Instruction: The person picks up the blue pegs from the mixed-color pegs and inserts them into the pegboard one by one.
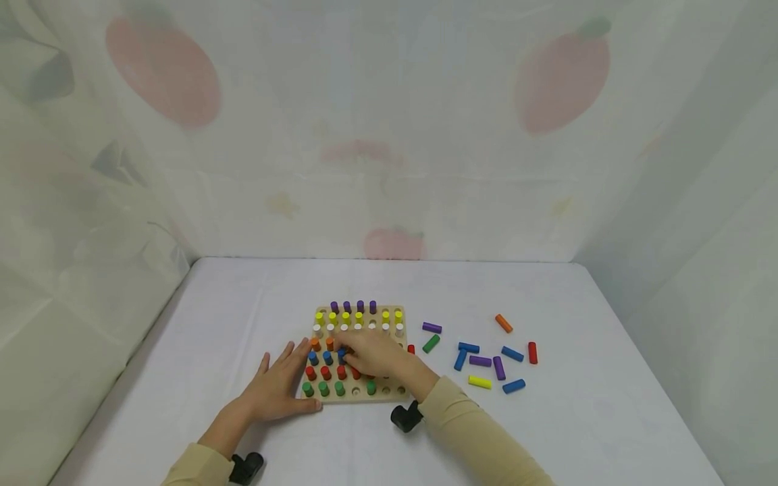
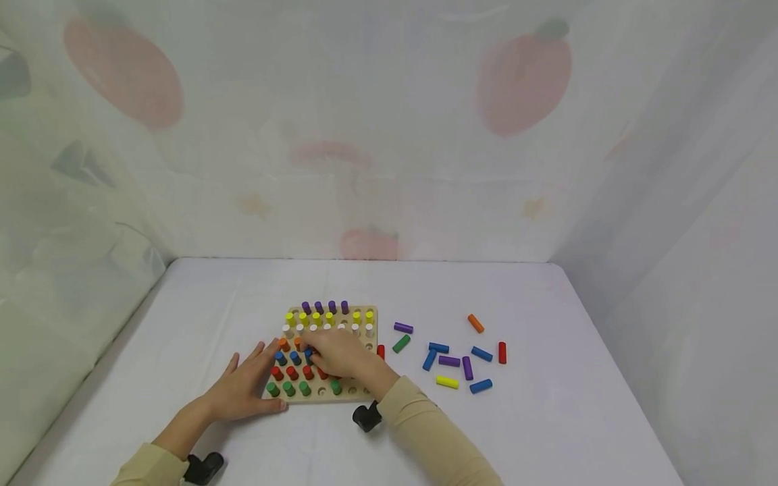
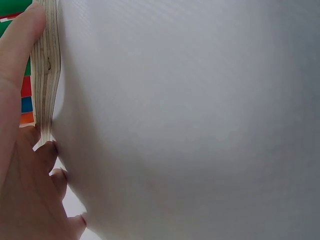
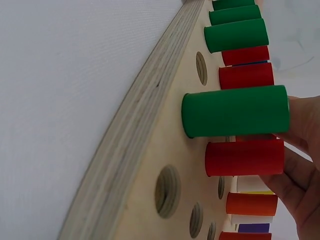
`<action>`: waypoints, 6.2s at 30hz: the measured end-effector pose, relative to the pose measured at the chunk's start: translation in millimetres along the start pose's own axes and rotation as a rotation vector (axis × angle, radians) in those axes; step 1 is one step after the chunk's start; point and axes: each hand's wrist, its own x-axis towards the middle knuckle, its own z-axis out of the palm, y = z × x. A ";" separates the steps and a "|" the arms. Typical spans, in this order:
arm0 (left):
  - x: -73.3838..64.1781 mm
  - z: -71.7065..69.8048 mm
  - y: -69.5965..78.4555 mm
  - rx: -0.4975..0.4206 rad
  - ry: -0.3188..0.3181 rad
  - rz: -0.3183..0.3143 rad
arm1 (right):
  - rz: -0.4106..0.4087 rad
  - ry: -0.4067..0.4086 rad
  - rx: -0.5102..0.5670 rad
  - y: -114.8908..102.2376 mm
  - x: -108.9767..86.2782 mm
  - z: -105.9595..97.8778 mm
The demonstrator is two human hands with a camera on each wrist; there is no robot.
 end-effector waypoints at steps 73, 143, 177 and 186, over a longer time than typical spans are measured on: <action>0.4 0.8 -0.3 0.009 0.012 0.002 | 0.069 0.254 0.222 79.1 -99.5 -46.8; 0.9 4.8 -4.8 0.002 0.030 0.011 | 0.361 0.197 0.066 150.2 -147.2 -28.7; -3.1 2.8 -4.4 -0.013 0.015 0.012 | 0.249 0.292 0.182 116.3 -120.7 -42.6; -5.1 0.7 -1.8 -0.013 0.022 0.017 | 0.221 0.294 0.229 106.4 -105.9 -41.5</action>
